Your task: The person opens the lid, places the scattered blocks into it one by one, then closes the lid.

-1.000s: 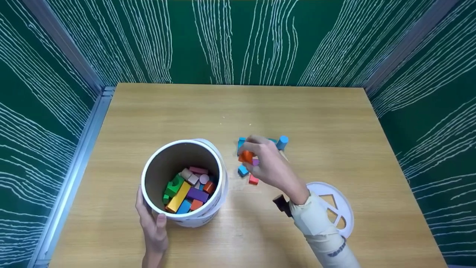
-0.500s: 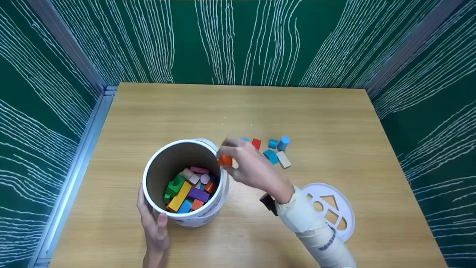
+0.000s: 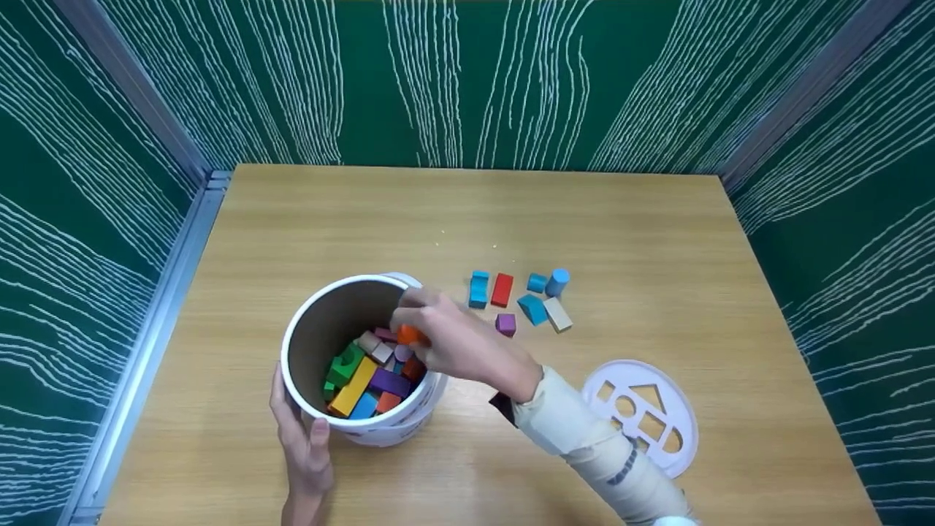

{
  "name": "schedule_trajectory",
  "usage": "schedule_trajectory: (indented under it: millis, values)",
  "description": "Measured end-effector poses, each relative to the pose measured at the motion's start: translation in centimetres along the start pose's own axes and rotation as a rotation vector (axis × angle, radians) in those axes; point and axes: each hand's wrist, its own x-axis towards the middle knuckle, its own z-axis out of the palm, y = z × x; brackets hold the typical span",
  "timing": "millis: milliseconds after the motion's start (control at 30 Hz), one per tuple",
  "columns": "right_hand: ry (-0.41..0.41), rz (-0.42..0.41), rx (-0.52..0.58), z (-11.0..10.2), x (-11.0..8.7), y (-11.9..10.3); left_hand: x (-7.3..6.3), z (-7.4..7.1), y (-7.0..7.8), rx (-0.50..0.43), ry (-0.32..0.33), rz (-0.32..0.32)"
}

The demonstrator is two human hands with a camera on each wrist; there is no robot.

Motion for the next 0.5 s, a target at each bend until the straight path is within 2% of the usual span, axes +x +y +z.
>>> schedule_trajectory:
  millis: [200, 500]
  values:
    - [-0.05, -0.04, -0.01, 1.0, 0.8, -0.2, -0.1, 0.0, 0.1, 0.014, -0.009, 0.008]
    - [-0.1, -0.029, -0.039, 2.3, 1.4, 0.1, 0.0, -0.1, -0.3, 0.021, -0.014, 0.039]
